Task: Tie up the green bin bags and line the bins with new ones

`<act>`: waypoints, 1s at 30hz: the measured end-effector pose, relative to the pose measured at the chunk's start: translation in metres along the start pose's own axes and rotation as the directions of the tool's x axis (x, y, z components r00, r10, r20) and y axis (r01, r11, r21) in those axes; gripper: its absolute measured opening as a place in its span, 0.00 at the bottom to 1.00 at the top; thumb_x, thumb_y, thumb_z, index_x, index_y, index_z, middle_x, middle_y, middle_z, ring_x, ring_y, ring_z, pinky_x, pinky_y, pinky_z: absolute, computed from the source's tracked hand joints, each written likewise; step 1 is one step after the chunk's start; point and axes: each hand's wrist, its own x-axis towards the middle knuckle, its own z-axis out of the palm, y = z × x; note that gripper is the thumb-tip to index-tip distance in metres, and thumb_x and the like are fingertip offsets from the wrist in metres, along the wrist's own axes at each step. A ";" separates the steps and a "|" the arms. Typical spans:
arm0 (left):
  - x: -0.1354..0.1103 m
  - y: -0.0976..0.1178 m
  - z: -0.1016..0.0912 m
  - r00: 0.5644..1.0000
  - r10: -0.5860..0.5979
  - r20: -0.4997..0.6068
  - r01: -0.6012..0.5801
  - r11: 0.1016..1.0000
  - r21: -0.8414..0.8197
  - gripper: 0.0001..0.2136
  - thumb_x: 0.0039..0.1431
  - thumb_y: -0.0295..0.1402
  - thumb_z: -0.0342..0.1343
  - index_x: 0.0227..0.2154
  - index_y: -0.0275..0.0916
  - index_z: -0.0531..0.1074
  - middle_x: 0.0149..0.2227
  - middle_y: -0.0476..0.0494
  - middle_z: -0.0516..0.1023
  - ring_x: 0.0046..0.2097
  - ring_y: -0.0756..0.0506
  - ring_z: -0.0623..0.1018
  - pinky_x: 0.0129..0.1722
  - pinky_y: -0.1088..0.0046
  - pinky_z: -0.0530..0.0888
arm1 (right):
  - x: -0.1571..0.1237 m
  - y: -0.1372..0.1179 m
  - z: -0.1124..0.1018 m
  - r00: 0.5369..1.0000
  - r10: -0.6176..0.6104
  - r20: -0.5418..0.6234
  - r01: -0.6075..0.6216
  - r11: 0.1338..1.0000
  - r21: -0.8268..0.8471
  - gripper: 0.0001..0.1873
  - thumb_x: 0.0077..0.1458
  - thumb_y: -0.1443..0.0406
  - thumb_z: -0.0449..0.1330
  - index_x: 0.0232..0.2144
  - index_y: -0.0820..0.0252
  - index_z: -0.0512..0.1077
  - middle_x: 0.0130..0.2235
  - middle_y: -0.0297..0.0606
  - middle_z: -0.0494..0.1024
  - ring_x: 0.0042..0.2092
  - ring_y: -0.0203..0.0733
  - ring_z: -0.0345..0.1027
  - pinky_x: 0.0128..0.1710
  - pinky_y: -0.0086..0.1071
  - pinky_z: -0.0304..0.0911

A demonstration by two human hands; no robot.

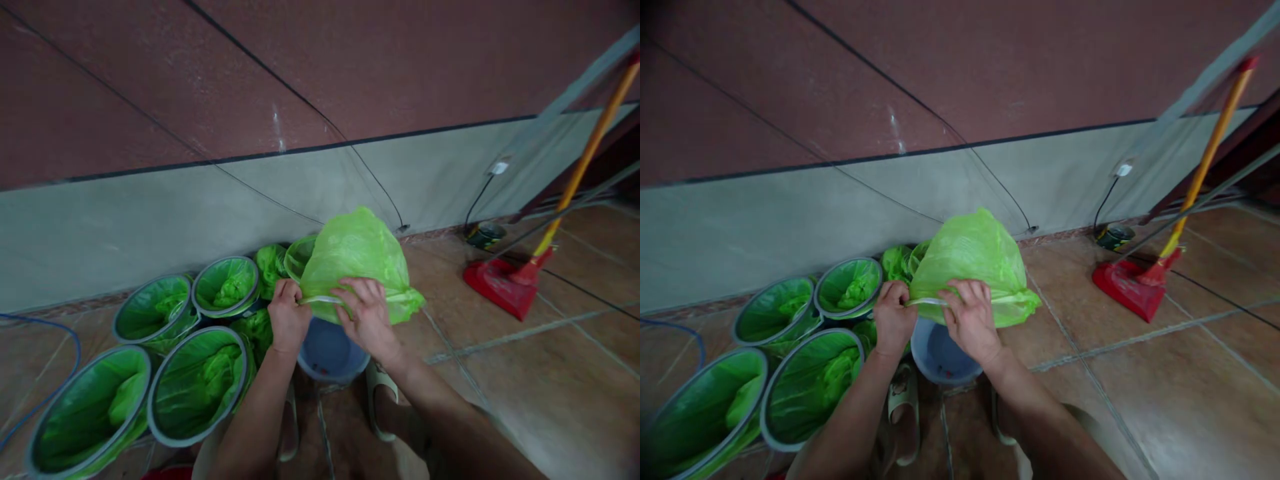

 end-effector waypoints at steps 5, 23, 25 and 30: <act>-0.007 0.004 0.010 0.996 -0.045 0.082 0.047 0.999 -0.025 0.13 0.42 0.18 0.51 0.19 0.41 0.54 0.30 0.50 0.67 0.31 0.51 0.68 0.33 0.76 0.64 | -0.001 0.008 0.010 0.990 0.082 -0.111 -0.064 0.985 0.159 0.11 0.60 0.68 0.55 0.39 0.57 0.77 0.40 0.40 0.75 0.43 0.43 0.68 0.43 0.36 0.65; -0.012 -0.008 0.017 0.987 -0.119 0.105 0.110 0.989 0.095 0.21 0.46 0.18 0.51 0.44 0.40 0.69 0.42 0.43 0.74 0.42 0.44 0.76 0.42 0.70 0.72 | 0.004 0.045 -0.012 0.770 0.447 -0.456 -0.424 0.892 0.157 0.12 0.57 0.62 0.55 0.36 0.60 0.77 0.28 0.35 0.78 0.26 0.37 0.68 0.31 0.29 0.63; -0.008 -0.012 0.016 0.979 -0.159 0.128 0.139 0.979 0.149 0.22 0.47 0.18 0.51 0.46 0.39 0.70 0.45 0.41 0.76 0.44 0.43 0.77 0.44 0.69 0.73 | 0.004 0.053 -0.019 0.712 0.485 -0.508 -0.438 0.872 0.219 0.13 0.57 0.62 0.54 0.37 0.62 0.76 0.31 0.37 0.79 0.30 0.38 0.71 0.32 0.30 0.64; 0.001 -0.024 0.011 0.942 -0.294 0.163 0.232 0.920 0.316 0.16 0.57 0.24 0.50 0.47 0.38 0.73 0.45 0.39 0.79 0.43 0.41 0.79 0.44 0.67 0.72 | 0.002 0.073 -0.046 0.595 0.534 -0.601 -0.414 0.844 0.341 0.16 0.58 0.61 0.52 0.40 0.64 0.75 0.35 0.42 0.80 0.36 0.42 0.74 0.38 0.33 0.68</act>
